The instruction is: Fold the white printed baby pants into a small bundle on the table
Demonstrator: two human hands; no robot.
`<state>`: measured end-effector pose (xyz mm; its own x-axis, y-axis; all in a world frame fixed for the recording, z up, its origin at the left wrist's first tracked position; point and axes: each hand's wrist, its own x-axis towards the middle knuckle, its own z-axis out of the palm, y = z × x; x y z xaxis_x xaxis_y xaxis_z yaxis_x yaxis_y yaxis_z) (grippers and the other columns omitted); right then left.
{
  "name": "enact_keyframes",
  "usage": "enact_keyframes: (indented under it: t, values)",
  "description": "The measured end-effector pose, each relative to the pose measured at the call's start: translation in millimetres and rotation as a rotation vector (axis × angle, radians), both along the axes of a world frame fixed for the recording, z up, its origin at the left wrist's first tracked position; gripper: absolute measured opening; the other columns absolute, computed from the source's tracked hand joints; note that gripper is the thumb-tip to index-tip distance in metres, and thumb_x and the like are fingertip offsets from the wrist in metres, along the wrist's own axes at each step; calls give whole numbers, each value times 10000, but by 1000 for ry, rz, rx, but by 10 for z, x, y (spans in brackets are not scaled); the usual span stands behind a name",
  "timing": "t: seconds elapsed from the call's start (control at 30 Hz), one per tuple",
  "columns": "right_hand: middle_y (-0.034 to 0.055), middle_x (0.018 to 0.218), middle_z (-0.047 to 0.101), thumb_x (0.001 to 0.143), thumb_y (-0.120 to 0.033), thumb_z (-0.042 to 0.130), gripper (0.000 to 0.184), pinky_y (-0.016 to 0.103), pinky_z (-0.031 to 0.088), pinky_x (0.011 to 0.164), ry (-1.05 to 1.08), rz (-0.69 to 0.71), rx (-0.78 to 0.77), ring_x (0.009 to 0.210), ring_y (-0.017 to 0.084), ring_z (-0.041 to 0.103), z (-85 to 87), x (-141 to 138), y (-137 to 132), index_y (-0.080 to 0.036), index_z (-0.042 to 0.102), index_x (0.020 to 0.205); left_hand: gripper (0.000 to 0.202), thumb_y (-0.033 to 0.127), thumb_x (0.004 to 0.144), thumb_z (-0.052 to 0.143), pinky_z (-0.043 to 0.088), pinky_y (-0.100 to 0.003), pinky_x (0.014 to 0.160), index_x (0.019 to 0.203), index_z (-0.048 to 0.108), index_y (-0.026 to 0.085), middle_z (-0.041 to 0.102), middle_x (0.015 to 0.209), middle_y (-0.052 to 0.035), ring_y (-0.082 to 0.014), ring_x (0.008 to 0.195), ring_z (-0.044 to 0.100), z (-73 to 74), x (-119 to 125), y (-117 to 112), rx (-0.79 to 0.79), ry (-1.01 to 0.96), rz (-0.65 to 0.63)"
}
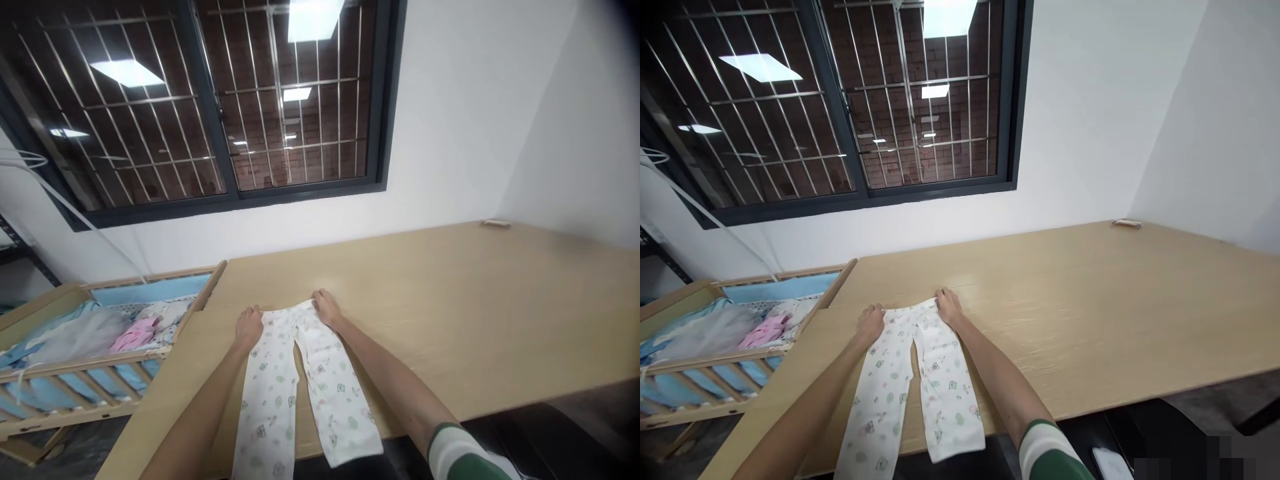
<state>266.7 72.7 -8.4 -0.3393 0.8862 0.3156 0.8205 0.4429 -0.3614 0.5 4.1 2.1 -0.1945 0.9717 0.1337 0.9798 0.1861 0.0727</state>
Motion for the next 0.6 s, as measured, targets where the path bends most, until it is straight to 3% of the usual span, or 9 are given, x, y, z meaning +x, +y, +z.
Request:
enact_keyframes:
  t: [0.17,0.3,0.37,0.47,0.53,0.6]
  values:
    - [131,1198,628,975,-183,497,230,300,379,943,-20,-37,-76,1120,234,558,9,1,296,-178,651,1146,384,394,953,629,560,-458,914,1268,587,179,614,1274,-94,-235,1086,634,102,67,119,-6,3,42]
    - [119,1196,655,945,-198,572,233,265,421,888,-2,-61,-152,1063,205,616,48,13,471,-180,658,1161,390,399,950,631,547,-475,937,1269,586,180,609,1286,-93,-242,1107,626,367,190,62,13,-19,30]
    - [111,1163,683,920,-203,612,239,241,438,843,16,-71,-191,1014,191,642,69,21,540,-167,667,1150,373,367,983,570,503,-488,990,1281,573,143,597,1309,-140,-272,1180,592,522,336,-35,31,-33,-7]
    - [88,1048,734,889,-203,649,195,211,451,762,42,-74,-252,928,180,670,105,28,619,-150,702,1069,347,309,1032,408,437,-437,1034,1237,587,93,613,1284,-212,-298,1252,553,677,721,-343,18,-71,-154]
    - [75,986,753,873,-203,663,149,203,455,727,61,-72,-285,890,177,680,134,30,648,-151,724,999,350,378,1028,396,465,-380,965,1135,642,152,682,1182,-157,-270,1142,624,692,1069,-670,-38,-113,-302]
    - [69,966,762,856,-202,677,119,201,461,726,79,-73,-304,884,178,684,164,30,652,-158,739,947,393,523,987,433,506,-323,797,1012,678,217,735,998,-80,-230,921,693,644,1436,-1049,-117,-163,-440]
